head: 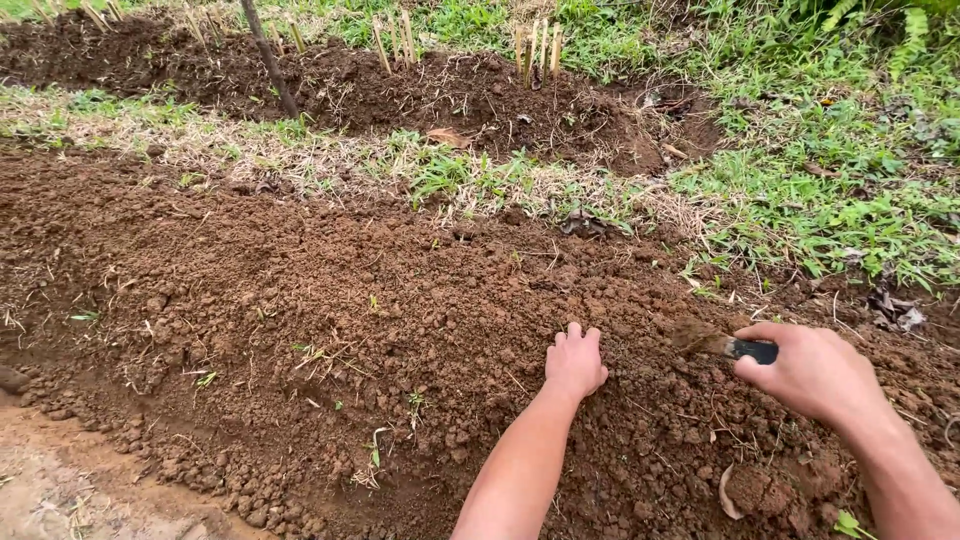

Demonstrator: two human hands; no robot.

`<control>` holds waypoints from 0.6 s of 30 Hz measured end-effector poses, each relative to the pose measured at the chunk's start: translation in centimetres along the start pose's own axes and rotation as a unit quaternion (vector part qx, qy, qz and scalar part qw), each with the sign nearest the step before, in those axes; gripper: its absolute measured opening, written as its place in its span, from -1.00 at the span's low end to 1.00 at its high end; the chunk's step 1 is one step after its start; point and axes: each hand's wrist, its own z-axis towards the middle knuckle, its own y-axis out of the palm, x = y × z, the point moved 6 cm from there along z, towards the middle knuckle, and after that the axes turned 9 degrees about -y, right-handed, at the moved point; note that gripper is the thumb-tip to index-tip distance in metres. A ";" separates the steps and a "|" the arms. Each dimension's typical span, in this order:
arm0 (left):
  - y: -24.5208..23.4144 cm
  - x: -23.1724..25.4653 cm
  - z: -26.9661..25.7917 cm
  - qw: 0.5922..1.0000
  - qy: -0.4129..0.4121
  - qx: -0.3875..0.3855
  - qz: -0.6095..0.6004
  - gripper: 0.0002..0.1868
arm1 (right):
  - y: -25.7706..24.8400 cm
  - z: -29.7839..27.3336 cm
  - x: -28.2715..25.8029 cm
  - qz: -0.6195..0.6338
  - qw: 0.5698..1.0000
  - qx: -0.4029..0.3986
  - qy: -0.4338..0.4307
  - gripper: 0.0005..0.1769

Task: Loosening compacted soil and removing weeds from a garden bed by hand and with a small tool.

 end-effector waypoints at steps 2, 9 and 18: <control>-0.7 0.0 -0.3 1.000 -0.008 -0.019 -0.017 -0.35 | -1.6 -1.2 -0.4 -0.012 1.000 0.001 0.004 -0.42; -1.5 -0.2 -1.0 0.997 -0.013 -0.059 -0.053 -0.36 | 8.9 5.1 -5.4 -0.089 0.990 -0.063 -0.090 -0.59; 3.1 -1.6 2.3 0.997 0.028 -0.004 -0.074 -0.40 | 17.8 9.5 -4.3 -0.115 0.964 0.118 -0.208 -0.51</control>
